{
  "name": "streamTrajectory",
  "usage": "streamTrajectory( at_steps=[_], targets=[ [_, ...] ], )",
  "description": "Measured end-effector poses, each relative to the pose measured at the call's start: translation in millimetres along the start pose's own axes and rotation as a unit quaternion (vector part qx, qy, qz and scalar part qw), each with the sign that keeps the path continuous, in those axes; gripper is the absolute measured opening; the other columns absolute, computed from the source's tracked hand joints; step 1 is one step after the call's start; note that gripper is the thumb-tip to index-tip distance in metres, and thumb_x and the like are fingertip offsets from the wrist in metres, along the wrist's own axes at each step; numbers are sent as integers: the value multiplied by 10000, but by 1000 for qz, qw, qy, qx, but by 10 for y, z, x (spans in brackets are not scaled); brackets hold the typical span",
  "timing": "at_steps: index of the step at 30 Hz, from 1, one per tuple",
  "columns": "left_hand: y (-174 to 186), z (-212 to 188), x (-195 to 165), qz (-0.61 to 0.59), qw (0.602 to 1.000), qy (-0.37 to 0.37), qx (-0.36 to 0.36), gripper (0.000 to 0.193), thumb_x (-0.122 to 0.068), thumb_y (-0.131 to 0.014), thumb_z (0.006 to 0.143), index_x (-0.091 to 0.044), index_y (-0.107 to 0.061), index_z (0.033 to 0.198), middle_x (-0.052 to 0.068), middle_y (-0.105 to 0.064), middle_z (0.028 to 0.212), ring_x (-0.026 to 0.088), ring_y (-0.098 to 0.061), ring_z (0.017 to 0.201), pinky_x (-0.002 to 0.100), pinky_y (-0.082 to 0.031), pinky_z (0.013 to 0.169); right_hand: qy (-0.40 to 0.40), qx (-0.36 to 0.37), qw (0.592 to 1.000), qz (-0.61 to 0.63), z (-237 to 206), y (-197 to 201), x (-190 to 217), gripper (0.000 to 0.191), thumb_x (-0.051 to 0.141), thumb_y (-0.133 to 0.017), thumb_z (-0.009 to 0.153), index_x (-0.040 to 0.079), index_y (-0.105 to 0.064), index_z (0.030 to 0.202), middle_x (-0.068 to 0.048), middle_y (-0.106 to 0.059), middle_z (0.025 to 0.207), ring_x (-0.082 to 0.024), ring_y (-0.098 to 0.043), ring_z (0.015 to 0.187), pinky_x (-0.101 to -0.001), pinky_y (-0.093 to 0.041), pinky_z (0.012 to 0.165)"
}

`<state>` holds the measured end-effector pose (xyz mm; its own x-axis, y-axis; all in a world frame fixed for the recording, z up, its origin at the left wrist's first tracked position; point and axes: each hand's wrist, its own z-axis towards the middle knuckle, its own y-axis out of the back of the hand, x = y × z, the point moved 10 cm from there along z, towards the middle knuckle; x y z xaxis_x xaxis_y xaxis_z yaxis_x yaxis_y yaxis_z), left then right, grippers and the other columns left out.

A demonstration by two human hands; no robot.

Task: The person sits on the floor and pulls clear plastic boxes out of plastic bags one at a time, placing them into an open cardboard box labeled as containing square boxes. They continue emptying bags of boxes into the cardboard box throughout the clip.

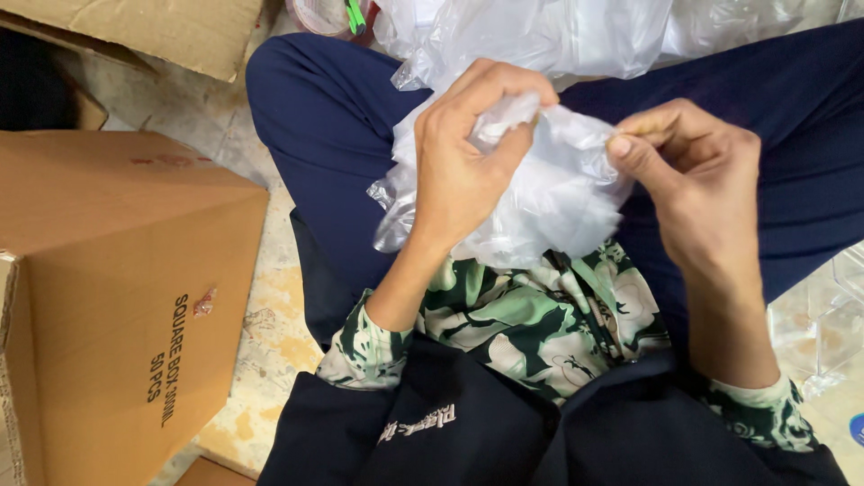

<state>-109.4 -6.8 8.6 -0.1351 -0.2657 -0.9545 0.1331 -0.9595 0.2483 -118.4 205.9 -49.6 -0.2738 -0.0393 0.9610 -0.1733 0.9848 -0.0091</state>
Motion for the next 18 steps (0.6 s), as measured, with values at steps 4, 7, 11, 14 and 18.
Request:
streamTrajectory(
  at_steps=[4,7,11,14,18],
  targets=[
    [115,6,-15,-19,999,-12,-31,168,90,-613,904,-30,-678,1001,32,-701,984,123,-708,910,216,-536,867,53,-14,998,13,-5,41,-28,231,11,-792,1075,-22,-631,912,-31,-663,810,-51,-578,686,-185,-475,647],
    [235,8,42,-41,998,14,-35,161,102,-593,887,-5,-682,968,56,-690,930,123,-663,840,224,-512,801,70,-27,994,74,-6,97,-76,214,26,-776,1093,12,-625,942,-4,-649,803,-25,-533,665,-156,-413,617],
    [235,-17,158,-16,998,60,32,168,84,-603,858,1,-721,944,85,-710,878,140,-648,772,277,-495,727,0,-17,987,162,2,31,-251,93,22,-738,1025,24,-661,1076,-22,-694,924,-41,-569,744,-174,-433,664],
    [51,-36,115,-17,994,9,107,153,-8,-662,915,-29,-733,1048,76,-762,977,126,-747,838,277,-562,771,-38,14,986,161,-22,-130,-326,92,6,-740,1038,0,-649,1031,-29,-700,933,-45,-609,788,-175,-478,718],
    [-238,-86,235,-19,992,32,123,219,-167,-750,914,-15,-712,1067,93,-746,953,140,-721,794,265,-538,691,-33,59,992,109,-57,-349,-350,110,-14,-746,1009,11,-641,1031,-12,-701,977,-41,-633,867,-186,-516,798]
  ],
)
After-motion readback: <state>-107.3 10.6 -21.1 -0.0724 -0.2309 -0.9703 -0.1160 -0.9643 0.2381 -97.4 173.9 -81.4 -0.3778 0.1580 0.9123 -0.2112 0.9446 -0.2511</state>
